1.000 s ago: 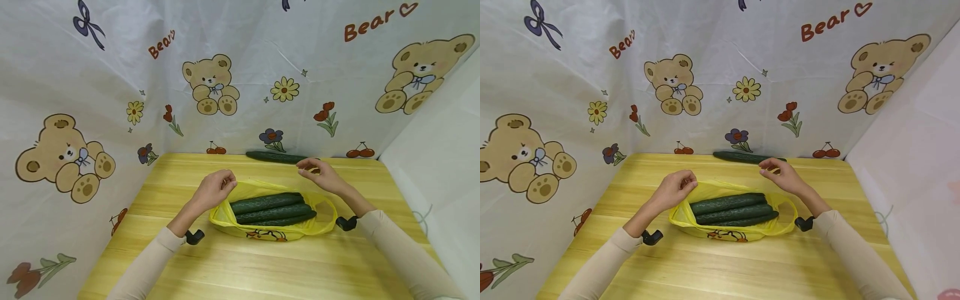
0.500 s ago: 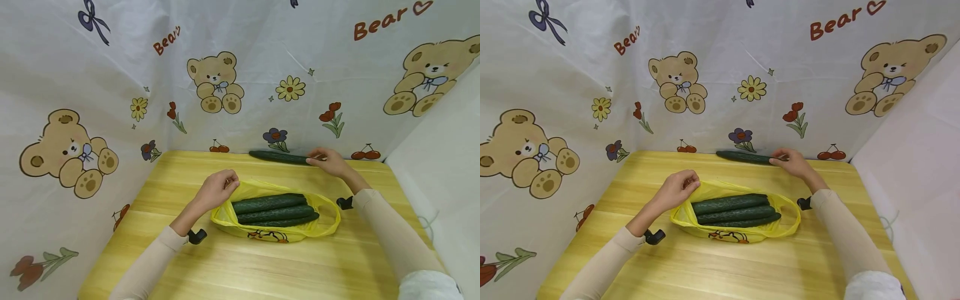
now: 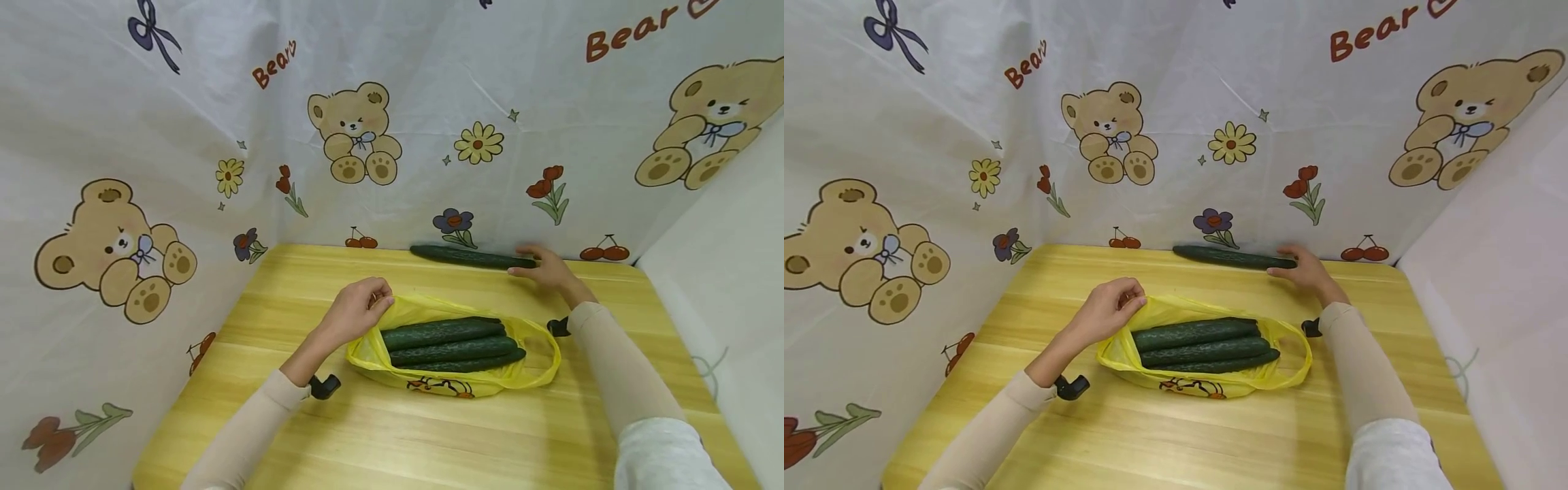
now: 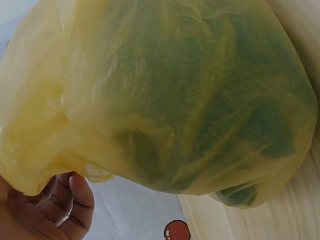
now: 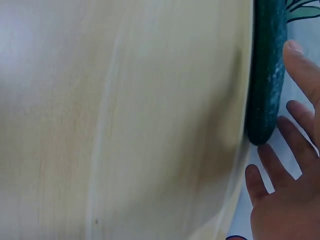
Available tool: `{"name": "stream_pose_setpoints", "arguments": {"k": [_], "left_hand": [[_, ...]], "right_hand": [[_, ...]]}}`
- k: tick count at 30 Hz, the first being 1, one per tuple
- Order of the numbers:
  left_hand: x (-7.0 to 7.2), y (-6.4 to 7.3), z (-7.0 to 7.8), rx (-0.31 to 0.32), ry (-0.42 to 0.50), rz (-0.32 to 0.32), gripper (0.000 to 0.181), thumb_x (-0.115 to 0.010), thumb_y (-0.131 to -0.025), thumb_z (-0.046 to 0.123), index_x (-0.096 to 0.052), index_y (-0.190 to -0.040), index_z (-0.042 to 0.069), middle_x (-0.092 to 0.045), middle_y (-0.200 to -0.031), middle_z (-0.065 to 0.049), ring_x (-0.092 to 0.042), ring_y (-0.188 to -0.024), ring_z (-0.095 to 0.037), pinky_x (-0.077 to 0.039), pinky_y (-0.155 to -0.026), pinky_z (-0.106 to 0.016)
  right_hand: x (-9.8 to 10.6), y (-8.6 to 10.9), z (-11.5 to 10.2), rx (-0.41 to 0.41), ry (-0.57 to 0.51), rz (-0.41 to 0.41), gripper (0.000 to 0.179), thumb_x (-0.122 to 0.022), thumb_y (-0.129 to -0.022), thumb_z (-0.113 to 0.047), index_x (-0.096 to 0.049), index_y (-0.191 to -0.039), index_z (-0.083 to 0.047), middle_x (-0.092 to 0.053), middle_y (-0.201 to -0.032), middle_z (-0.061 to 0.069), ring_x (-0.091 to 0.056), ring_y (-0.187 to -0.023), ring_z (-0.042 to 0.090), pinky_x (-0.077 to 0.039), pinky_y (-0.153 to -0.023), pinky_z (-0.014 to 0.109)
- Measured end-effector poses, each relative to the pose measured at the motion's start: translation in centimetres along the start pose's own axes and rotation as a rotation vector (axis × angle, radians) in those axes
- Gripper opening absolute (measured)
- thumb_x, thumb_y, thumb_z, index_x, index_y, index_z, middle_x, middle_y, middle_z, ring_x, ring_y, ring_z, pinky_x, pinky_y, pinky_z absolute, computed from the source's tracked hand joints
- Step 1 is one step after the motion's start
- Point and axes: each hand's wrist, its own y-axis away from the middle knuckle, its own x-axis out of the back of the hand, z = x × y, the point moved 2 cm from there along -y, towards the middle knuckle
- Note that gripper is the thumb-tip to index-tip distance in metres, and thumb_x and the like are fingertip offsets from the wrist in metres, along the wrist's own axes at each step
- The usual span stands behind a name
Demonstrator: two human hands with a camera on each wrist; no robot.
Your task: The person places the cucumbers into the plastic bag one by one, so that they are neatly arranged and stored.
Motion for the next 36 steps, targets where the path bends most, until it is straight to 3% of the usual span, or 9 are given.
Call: {"name": "stream_pose_setpoints", "arguments": {"k": [6, 12, 17, 22, 29, 36], "left_hand": [[-0.1, 0.1, -0.1, 0.010, 0.009, 0.011, 0.009, -0.068, -0.108, 0.029, -0.071, -0.102, 0.024, -0.062, -0.085, 0.009, -0.047, -0.063, -0.009, -0.041, -0.061, -0.027], [-0.4, 0.3, 0.0, 0.016, 0.020, -0.012, 0.009, -0.067, -0.109, 0.030, -0.070, -0.104, 0.024, -0.063, -0.087, 0.009, -0.049, -0.066, -0.009, -0.043, -0.064, -0.027], [-0.4, 0.3, 0.0, 0.019, 0.012, -0.006, 0.009, -0.067, -0.109, 0.030, -0.070, -0.103, 0.024, -0.064, -0.087, 0.009, -0.049, -0.065, -0.009, -0.043, -0.063, -0.027], [-0.3, 0.3, -0.1, 0.014, 0.007, 0.006, 0.009, -0.067, -0.109, 0.030, -0.071, -0.102, 0.025, -0.064, -0.087, 0.009, -0.049, -0.065, -0.008, -0.043, -0.063, -0.027], [0.0, -0.2, -0.1, 0.004, 0.014, 0.002, 0.010, -0.066, -0.109, 0.031, -0.071, -0.104, 0.024, -0.063, -0.086, 0.008, -0.049, -0.064, -0.011, -0.041, -0.062, -0.028], [0.1, -0.2, -0.2, 0.008, 0.018, 0.002, 0.010, -0.067, -0.109, 0.031, -0.071, -0.104, 0.024, -0.063, -0.086, 0.009, -0.049, -0.064, -0.011, -0.041, -0.061, -0.027]], "right_hand": [[-0.9, -0.5, 0.9, 0.013, -0.011, 0.011, 0.068, -0.075, -0.103, -0.032, -0.048, -0.158, -0.002, -0.035, -0.168, 0.031, -0.029, -0.156, 0.056, -0.024, -0.125, 0.075], [-1.8, -0.6, 2.1, 0.090, 0.105, 0.083, 0.054, -0.076, -0.100, -0.025, -0.061, -0.145, 0.001, -0.051, -0.155, 0.034, -0.040, -0.145, 0.058, -0.029, -0.121, 0.074], [-2.4, -1.0, 3.2, 0.115, 0.135, 0.108, 0.050, -0.074, -0.101, -0.028, -0.065, -0.141, 0.001, -0.054, -0.152, 0.034, -0.040, -0.145, 0.059, -0.022, -0.122, 0.075], [-2.2, -1.3, 3.1, 0.121, 0.157, 0.087, 0.052, -0.071, -0.104, -0.030, -0.062, -0.143, 0.003, -0.051, -0.154, 0.035, -0.039, -0.146, 0.058, -0.017, -0.124, 0.075], [-0.7, -0.3, 0.0, 0.030, 0.163, -0.053, 0.056, -0.054, -0.114, -0.027, -0.045, -0.153, 0.012, -0.043, -0.156, 0.040, -0.038, -0.145, 0.062, -0.029, -0.121, 0.075], [-0.3, 1.0, -1.1, 0.020, 0.051, -0.097, 0.063, -0.049, -0.116, -0.033, -0.036, -0.156, 0.014, -0.037, -0.159, 0.041, -0.036, -0.147, 0.061, -0.032, -0.120, 0.075]]}}
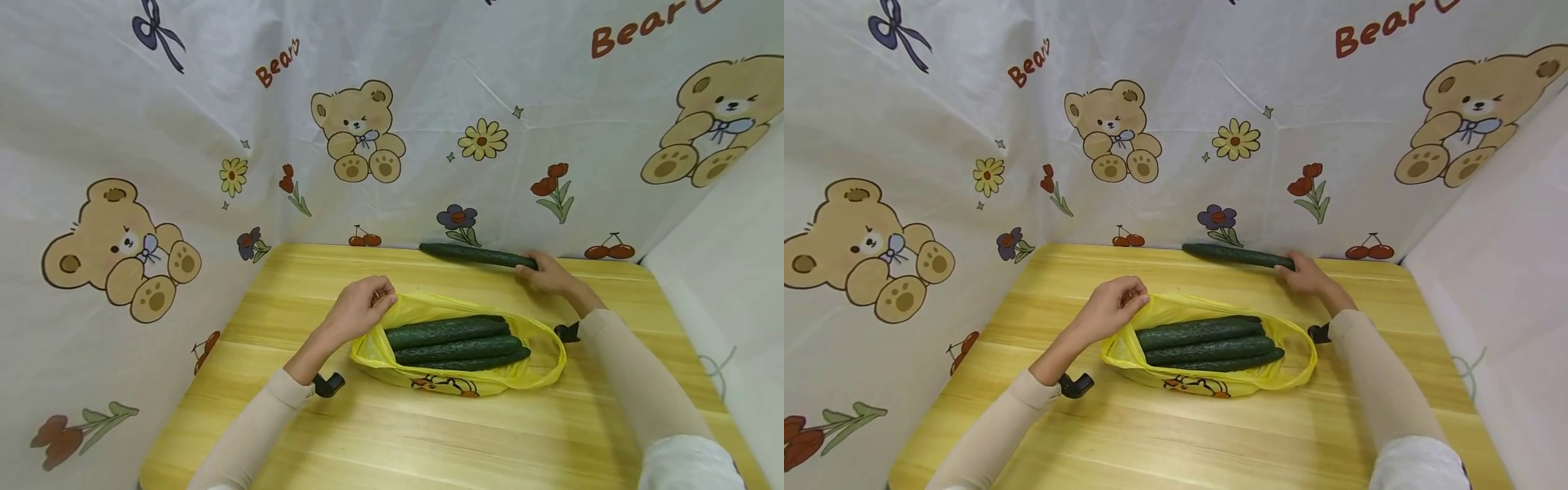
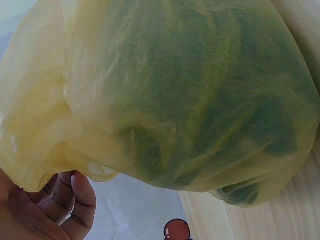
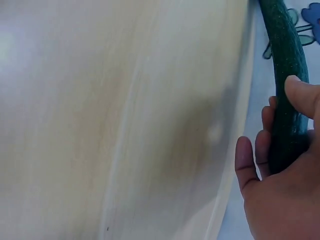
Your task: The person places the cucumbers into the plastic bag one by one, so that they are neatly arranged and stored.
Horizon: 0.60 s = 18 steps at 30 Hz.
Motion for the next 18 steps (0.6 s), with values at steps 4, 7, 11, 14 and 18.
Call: {"name": "stream_pose_setpoints", "arguments": {"k": [4, 7, 11, 14, 18], "left_hand": [[0.0, 0.0, 0.2, -0.007, 0.001, 0.007, 0.009, -0.067, -0.109, 0.030, -0.071, -0.103, 0.024, -0.063, -0.086, 0.008, -0.048, -0.064, -0.010, -0.041, -0.061, -0.027], [0.0, 0.0, 0.3, -0.010, 0.003, 0.010, 0.009, -0.067, -0.109, 0.030, -0.071, -0.103, 0.024, -0.063, -0.086, 0.008, -0.048, -0.064, -0.009, -0.041, -0.061, -0.027], [0.0, 0.2, 0.3, -0.009, 0.005, 0.006, 0.009, -0.067, -0.109, 0.030, -0.071, -0.103, 0.024, -0.064, -0.086, 0.008, -0.048, -0.063, -0.009, -0.042, -0.061, -0.027], [-0.1, 0.2, 0.3, -0.008, -0.001, 0.005, 0.009, -0.067, -0.109, 0.030, -0.071, -0.103, 0.024, -0.064, -0.086, 0.009, -0.049, -0.064, -0.008, -0.042, -0.061, -0.027], [0.2, 0.2, 0.4, -0.013, -0.007, 0.012, 0.009, -0.067, -0.109, 0.029, -0.072, -0.102, 0.024, -0.065, -0.087, 0.009, -0.050, -0.064, -0.009, -0.043, -0.062, -0.027]], "right_hand": [[0.5, 1.2, -0.1, -0.064, -0.098, -0.021, 0.079, -0.046, -0.115, -0.046, -0.021, -0.165, 0.009, -0.017, -0.171, 0.040, -0.019, -0.158, 0.063, -0.025, -0.122, 0.078], [0.9, 2.2, 0.2, -0.097, -0.159, -0.028, 0.085, -0.045, -0.115, -0.049, -0.011, -0.169, 0.007, -0.004, -0.175, 0.039, -0.007, -0.161, 0.063, -0.019, -0.123, 0.080], [1.5, 3.7, 0.8, -0.116, -0.208, -0.028, 0.086, -0.044, -0.116, -0.048, -0.004, -0.170, 0.007, 0.002, -0.175, 0.038, -0.006, -0.160, 0.063, -0.018, -0.124, 0.081], [1.8, 4.9, 1.1, -0.131, -0.231, -0.022, 0.089, -0.042, -0.115, -0.051, -0.001, -0.170, 0.006, 0.002, -0.175, 0.039, -0.020, -0.157, 0.064, -0.023, -0.123, 0.079], [2.2, 6.3, 1.0, -0.125, -0.265, -0.002, 0.090, -0.042, -0.115, -0.053, -0.001, -0.170, 0.005, -0.002, -0.175, 0.039, -0.034, -0.150, 0.065, -0.028, -0.121, 0.079]]}}
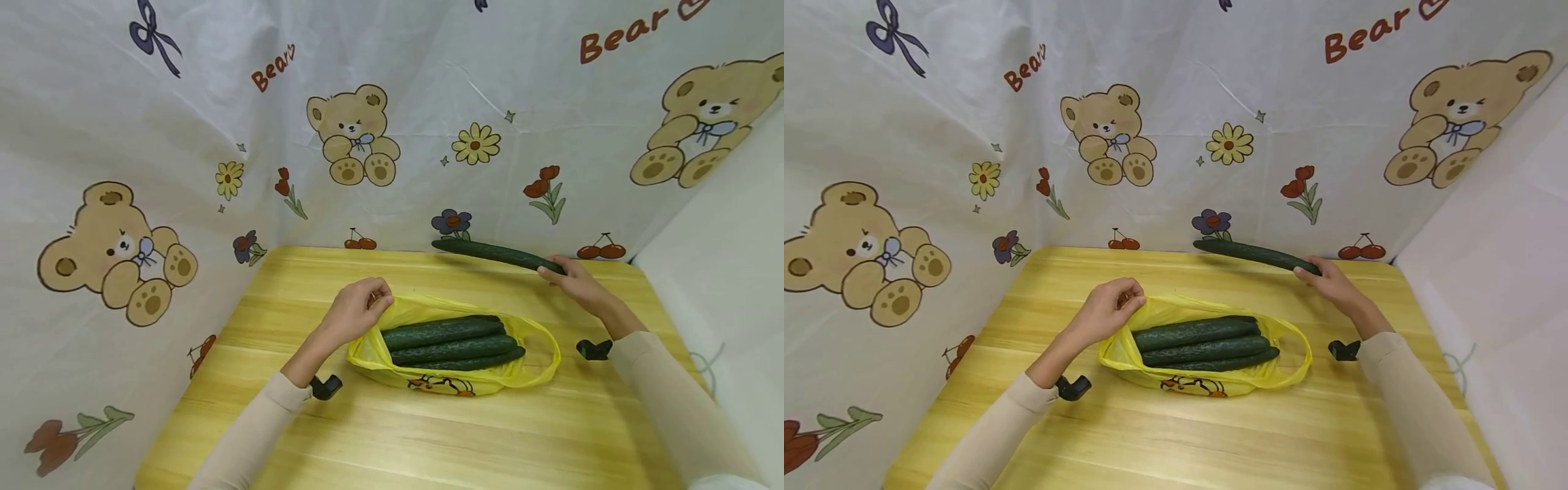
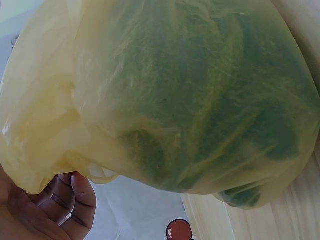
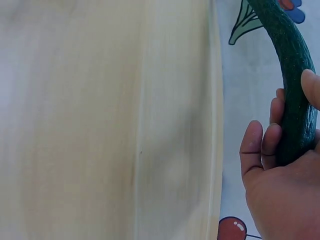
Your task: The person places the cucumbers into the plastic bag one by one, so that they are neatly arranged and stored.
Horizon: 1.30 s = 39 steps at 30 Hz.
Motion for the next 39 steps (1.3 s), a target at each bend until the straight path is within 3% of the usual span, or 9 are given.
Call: {"name": "stream_pose_setpoints", "arguments": {"k": [5, 11, 17, 20, 23, 25, 30, 34, 39], "left_hand": [[0.2, 0.0, 0.1, 0.001, -0.002, -0.001, 0.010, -0.067, -0.109, 0.030, -0.071, -0.103, 0.024, -0.065, -0.087, 0.008, -0.050, -0.066, -0.010, -0.043, -0.063, -0.028], [0.2, 0.0, 0.3, 0.020, 0.008, -0.009, 0.010, -0.067, -0.109, 0.030, -0.071, -0.103, 0.024, -0.065, -0.087, 0.008, -0.051, -0.066, -0.010, -0.043, -0.064, -0.028], [0.2, -0.1, 0.4, -0.008, 0.018, -0.001, 0.011, -0.066, -0.109, 0.029, -0.072, -0.104, 0.022, -0.063, -0.084, 0.008, -0.051, -0.065, -0.011, -0.042, -0.062, -0.028], [0.1, -0.2, 0.3, -0.004, 0.025, 0.003, 0.011, -0.066, -0.109, 0.030, -0.072, -0.104, 0.022, -0.063, -0.082, 0.009, -0.051, -0.064, -0.010, -0.043, -0.063, -0.028], [0.2, -0.2, 0.1, 0.013, 0.019, 0.003, 0.012, -0.066, -0.109, 0.032, -0.071, -0.103, 0.023, -0.062, -0.079, 0.010, -0.051, -0.064, -0.009, -0.044, -0.063, -0.028], [0.2, -0.2, 0.0, 0.020, 0.013, 0.003, 0.012, -0.066, -0.110, 0.032, -0.071, -0.103, 0.024, -0.062, -0.078, 0.010, -0.051, -0.063, -0.009, -0.044, -0.063, -0.028], [0.4, -0.2, 0.0, 0.016, 0.009, 0.005, 0.012, -0.066, -0.110, 0.031, -0.072, -0.102, 0.023, -0.061, -0.074, 0.009, -0.051, -0.061, -0.010, -0.043, -0.062, -0.028], [0.5, -0.3, 0.1, 0.007, 0.010, 0.003, 0.013, -0.066, -0.110, 0.030, -0.072, -0.102, 0.022, -0.060, -0.073, 0.009, -0.050, -0.061, -0.010, -0.042, -0.062, -0.028], [0.6, -0.5, 0.2, -0.021, 0.006, -0.001, 0.013, -0.066, -0.109, 0.028, -0.074, -0.105, 0.018, -0.059, -0.072, 0.008, -0.050, -0.060, -0.011, -0.041, -0.061, -0.028]], "right_hand": [[0.0, 1.4, 0.0, 0.034, -0.012, 0.016, 0.085, -0.043, -0.116, -0.048, -0.005, -0.170, 0.005, -0.006, -0.175, 0.039, -0.038, -0.147, 0.065, -0.028, -0.118, 0.081], [0.0, 3.1, 0.0, 0.059, 0.006, 0.031, 0.079, -0.044, -0.116, -0.046, -0.016, -0.168, 0.007, -0.026, -0.169, 0.038, -0.043, -0.143, 0.061, -0.032, -0.114, 0.081], [1.1, 6.1, -1.0, 0.032, 0.055, 0.030, 0.081, -0.042, -0.117, -0.045, -0.006, -0.170, 0.004, -0.028, -0.166, 0.041, -0.044, -0.143, 0.057, -0.031, -0.112, 0.084], [1.8, 7.6, -1.8, 0.058, 0.089, 0.045, 0.072, -0.042, -0.118, -0.040, -0.017, -0.169, 0.004, -0.039, -0.158, 0.037, -0.056, -0.133, 0.033, -0.038, -0.109, 0.078], [2.2, 8.9, -2.6, 0.096, 0.125, 0.063, 0.061, -0.044, -0.118, -0.034, -0.031, -0.165, 0.002, -0.052, -0.146, 0.022, -0.056, -0.115, 0.001, -0.047, -0.105, 0.061], [2.4, 9.7, -3.0, 0.132, 0.140, 0.077, 0.052, -0.046, -0.117, -0.030, -0.040, -0.159, 0.000, -0.057, -0.134, 0.011, -0.054, -0.106, -0.007, -0.051, -0.100, 0.043], [2.1, 11.6, -3.9, 0.245, 0.098, 0.074, 0.031, -0.049, -0.116, -0.018, -0.053, -0.144, -0.003, -0.061, -0.117, -0.004, -0.059, -0.104, 0.011, -0.049, -0.085, 0.022], [1.2, 12.5, -4.4, 0.306, 0.049, 0.028, 0.028, -0.049, -0.115, -0.011, -0.056, -0.142, -0.004, -0.063, -0.119, -0.002, -0.060, -0.105, 0.016, -0.050, -0.085, 0.025], [-0.1, 12.7, -5.3, 0.300, 0.078, -0.008, 0.030, -0.050, -0.115, -0.015, -0.056, -0.143, -0.006, -0.065, -0.128, -0.003, -0.063, -0.111, 0.010, -0.052, -0.090, 0.022]]}}
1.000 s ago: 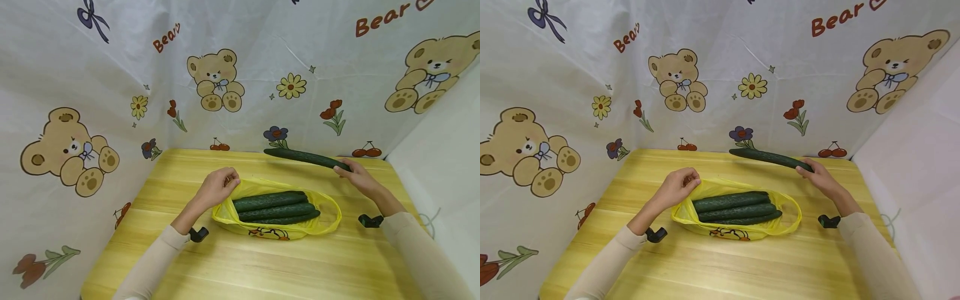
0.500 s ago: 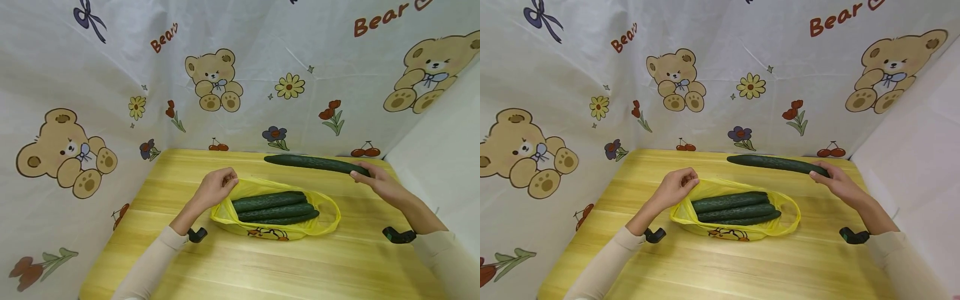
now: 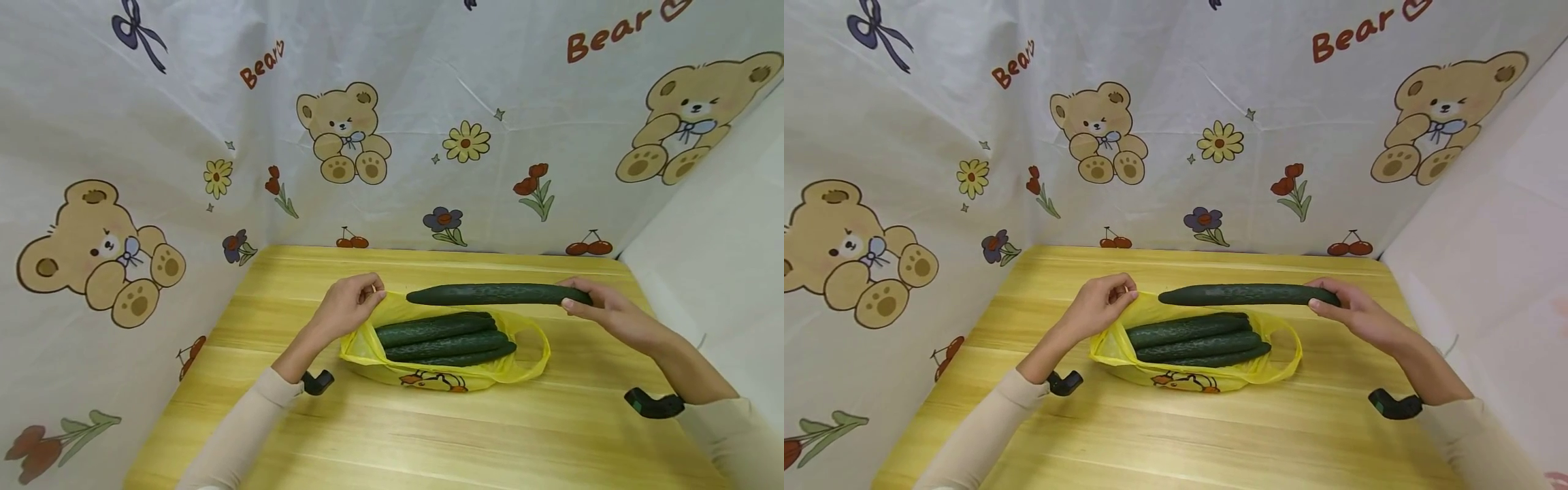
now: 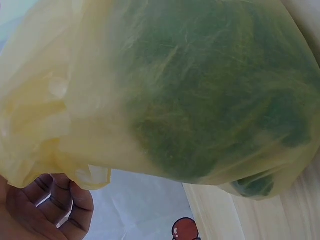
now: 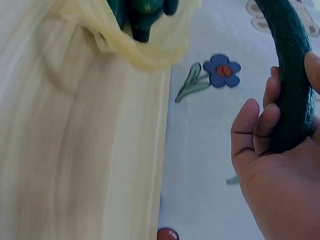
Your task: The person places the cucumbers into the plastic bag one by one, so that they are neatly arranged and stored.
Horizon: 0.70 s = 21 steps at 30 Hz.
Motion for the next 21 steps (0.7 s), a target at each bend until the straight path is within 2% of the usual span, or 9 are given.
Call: {"name": "stream_pose_setpoints", "arguments": {"k": [3, 6, 13, 18, 21], "left_hand": [[0.1, 0.0, -0.1, -0.028, -0.023, 0.012, 0.014, -0.066, -0.109, 0.026, -0.075, -0.107, 0.016, -0.060, -0.073, 0.009, -0.050, -0.059, -0.010, -0.041, -0.059, -0.028], [0.3, 0.0, -0.1, -0.049, -0.043, 0.023, 0.014, -0.066, -0.110, 0.027, -0.075, -0.107, 0.017, -0.061, -0.073, 0.009, -0.049, -0.059, -0.009, -0.041, -0.059, -0.028], [0.7, 0.0, 0.2, -0.061, -0.056, 0.021, 0.011, -0.067, -0.109, 0.028, -0.074, -0.106, 0.020, -0.061, -0.074, 0.008, -0.049, -0.060, -0.008, -0.040, -0.060, -0.027], [1.0, 0.0, 0.4, -0.074, -0.076, 0.016, 0.009, -0.068, -0.108, 0.027, -0.074, -0.105, 0.021, -0.059, -0.074, 0.008, -0.047, -0.060, -0.008, -0.038, -0.059, -0.027], [1.2, 0.0, 0.6, -0.078, -0.091, 0.009, 0.010, -0.068, -0.108, 0.028, -0.074, -0.105, 0.020, -0.059, -0.076, 0.007, -0.048, -0.061, -0.008, -0.038, -0.059, -0.027]], "right_hand": [[-1.2, -0.6, -0.6, -0.009, 0.010, -0.018, 0.030, -0.052, -0.115, -0.018, -0.057, -0.143, -0.009, -0.062, -0.134, -0.008, -0.058, -0.119, -0.001, -0.049, -0.093, 0.018], [-2.5, -1.5, -1.1, 0.014, -0.016, -0.048, 0.029, -0.052, -0.115, -0.018, -0.058, -0.142, -0.010, -0.061, -0.135, -0.004, -0.055, -0.122, -0.003, -0.048, -0.095, 0.017], [-4.6, -3.4, -1.7, 0.108, -0.126, -0.137, 0.028, -0.051, -0.114, -0.010, -0.059, -0.140, -0.004, -0.065, -0.124, 0.012, -0.061, -0.105, 0.015, -0.051, -0.090, 0.027], [-5.8, -4.1, -1.9, 0.161, -0.159, -0.187, 0.026, -0.051, -0.113, -0.007, -0.059, -0.137, -0.002, -0.065, -0.122, 0.011, -0.062, -0.104, 0.013, -0.052, -0.092, 0.025], [-6.7, -4.5, -2.0, 0.183, -0.187, -0.231, 0.025, -0.050, -0.113, -0.006, -0.059, -0.137, -0.002, -0.066, -0.122, 0.014, -0.065, -0.106, 0.019, -0.054, -0.093, 0.025]]}}
